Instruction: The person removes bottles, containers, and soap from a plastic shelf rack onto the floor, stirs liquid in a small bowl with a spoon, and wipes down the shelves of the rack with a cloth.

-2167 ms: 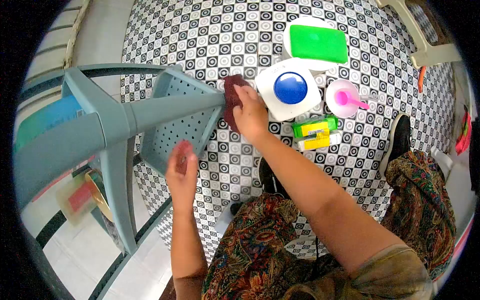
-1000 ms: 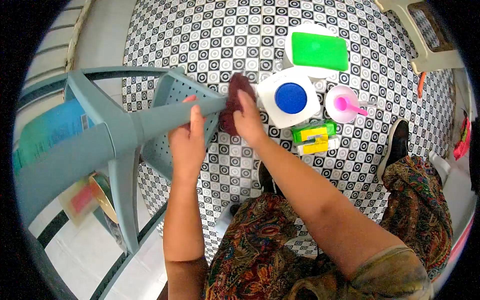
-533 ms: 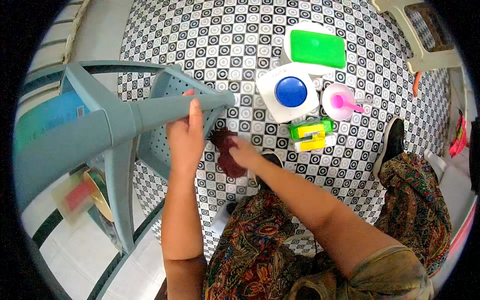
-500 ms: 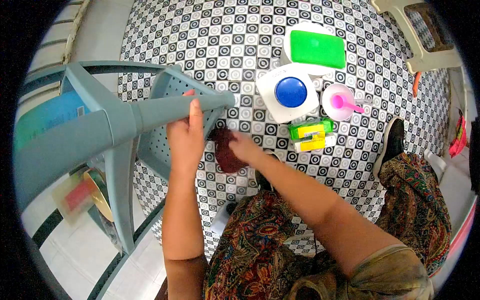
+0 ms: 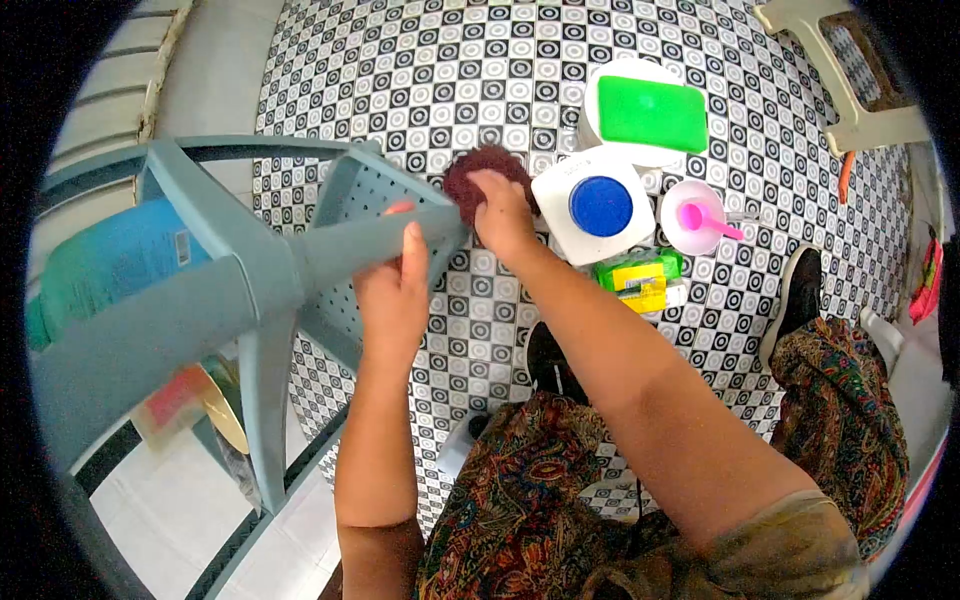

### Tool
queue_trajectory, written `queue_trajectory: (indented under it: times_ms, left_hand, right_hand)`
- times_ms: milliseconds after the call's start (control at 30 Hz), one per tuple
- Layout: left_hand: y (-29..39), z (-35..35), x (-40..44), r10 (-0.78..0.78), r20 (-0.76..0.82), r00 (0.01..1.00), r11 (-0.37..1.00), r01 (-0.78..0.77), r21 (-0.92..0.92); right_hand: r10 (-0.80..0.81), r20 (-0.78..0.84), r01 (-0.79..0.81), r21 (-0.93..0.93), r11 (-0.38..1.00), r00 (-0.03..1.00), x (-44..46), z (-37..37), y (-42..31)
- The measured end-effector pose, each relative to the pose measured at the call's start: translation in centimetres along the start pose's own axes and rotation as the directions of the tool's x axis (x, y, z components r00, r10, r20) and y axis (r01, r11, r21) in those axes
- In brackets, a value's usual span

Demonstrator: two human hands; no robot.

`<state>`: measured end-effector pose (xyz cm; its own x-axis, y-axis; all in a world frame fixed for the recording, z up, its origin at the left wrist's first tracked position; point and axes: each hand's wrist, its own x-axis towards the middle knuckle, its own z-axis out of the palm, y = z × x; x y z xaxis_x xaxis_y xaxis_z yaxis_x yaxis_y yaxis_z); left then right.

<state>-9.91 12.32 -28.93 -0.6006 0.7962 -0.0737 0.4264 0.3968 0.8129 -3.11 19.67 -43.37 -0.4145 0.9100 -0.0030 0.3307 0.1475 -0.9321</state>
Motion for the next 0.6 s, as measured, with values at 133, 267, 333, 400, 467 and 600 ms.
queue_trajectory:
  times_ms: [133, 267, 333, 400, 467, 600]
  left_hand:
    - [0.7, -0.2, -1.5, -0.051, 0.039, 0.998, 0.999, 0.052, -0.013]
    - [0.7, -0.3, -3.5, -0.094, 0.045, 0.995, 0.993, 0.097, -0.065]
    - [1.0, -0.6, -4.6, -0.124, 0.056, 0.991, 0.987, 0.129, -0.099]
    - [0.9, -1.0, -6.1, -0.064, 0.076, 0.995, 0.998, 0.061, 0.033]
    - [0.5, -1.6, -7.8, -0.047, 0.089, 0.995, 0.993, 0.037, 0.108]
    - [-1.9, -2.3, -10.9, 0.064, 0.058, 0.996, 0.957, -0.077, 0.279]
  right_hand:
    - [0.163, 0.062, -0.161, -0.035, 0.986, 0.985, -2.2, -1.1, -0.5]
    - [0.202, 0.092, -0.2, -0.033, 0.979, 0.975, -7.3, -1.5, 0.2]
    - [0.26, 0.257, -0.25, -0.071, 0.966, 0.931, -10.0, -2.6, 0.2]
    - [0.31, 0.409, -0.29, -0.11, 0.951, 0.858, -11.5, -3.7, 0.2]
    - [0.372, 0.252, -0.387, 0.008, 0.922, 0.893, -12.4, -4.8, -0.2]
    - [0.286, 0.155, -0.304, 0.109, 0.947, 0.946, -11.3, -6.9, -1.4]
